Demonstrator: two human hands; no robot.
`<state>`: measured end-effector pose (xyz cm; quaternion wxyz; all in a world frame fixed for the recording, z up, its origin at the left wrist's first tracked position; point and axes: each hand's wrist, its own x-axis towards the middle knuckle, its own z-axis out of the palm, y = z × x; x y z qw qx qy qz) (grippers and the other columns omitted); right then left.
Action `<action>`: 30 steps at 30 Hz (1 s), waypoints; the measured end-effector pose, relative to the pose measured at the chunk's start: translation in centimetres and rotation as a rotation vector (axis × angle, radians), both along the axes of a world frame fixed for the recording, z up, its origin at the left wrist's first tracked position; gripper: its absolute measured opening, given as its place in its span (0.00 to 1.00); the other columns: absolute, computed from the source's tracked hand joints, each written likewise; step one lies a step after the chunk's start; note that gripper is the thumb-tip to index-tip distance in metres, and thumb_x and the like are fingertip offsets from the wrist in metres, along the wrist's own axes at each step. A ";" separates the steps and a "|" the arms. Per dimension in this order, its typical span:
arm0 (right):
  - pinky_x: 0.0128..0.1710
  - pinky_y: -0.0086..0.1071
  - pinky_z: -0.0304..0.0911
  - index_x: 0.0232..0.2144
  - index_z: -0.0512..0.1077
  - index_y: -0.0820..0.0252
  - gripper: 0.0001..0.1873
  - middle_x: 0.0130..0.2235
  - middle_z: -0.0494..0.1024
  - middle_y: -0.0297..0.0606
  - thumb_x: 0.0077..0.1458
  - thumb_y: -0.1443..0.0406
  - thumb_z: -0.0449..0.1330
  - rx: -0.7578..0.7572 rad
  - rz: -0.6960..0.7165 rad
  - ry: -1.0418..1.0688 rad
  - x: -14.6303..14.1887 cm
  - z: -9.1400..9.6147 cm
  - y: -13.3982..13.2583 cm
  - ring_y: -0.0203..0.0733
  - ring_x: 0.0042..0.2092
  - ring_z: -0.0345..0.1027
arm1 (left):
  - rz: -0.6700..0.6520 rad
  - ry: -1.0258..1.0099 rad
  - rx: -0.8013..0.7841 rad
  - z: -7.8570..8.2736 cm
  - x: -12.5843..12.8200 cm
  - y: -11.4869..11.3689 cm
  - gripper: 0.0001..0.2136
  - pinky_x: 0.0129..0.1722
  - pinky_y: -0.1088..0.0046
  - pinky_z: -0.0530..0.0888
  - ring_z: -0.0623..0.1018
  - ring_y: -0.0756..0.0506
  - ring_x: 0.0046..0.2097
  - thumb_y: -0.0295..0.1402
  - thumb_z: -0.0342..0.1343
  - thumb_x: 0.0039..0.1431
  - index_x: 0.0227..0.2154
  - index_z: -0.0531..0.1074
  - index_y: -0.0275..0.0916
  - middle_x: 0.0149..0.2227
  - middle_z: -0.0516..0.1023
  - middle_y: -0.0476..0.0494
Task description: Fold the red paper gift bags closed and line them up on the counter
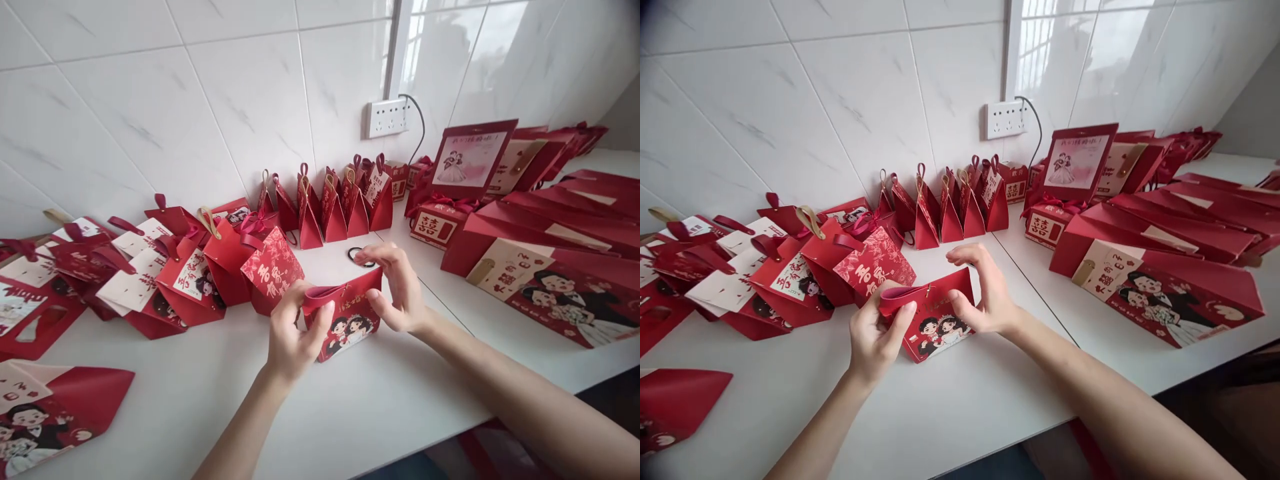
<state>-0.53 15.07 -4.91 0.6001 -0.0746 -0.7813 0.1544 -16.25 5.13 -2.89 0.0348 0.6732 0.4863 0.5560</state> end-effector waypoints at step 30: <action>0.28 0.29 0.65 0.36 0.68 0.60 0.03 0.30 0.72 0.35 0.59 0.68 0.58 0.047 0.042 0.051 -0.9 0.5 -2.8 0.34 0.30 0.65 | -0.038 0.175 0.186 0.7 0.0 -0.8 0.20 0.41 0.69 0.77 0.77 0.45 0.45 0.22 0.57 0.54 0.50 0.74 0.44 0.47 0.77 0.45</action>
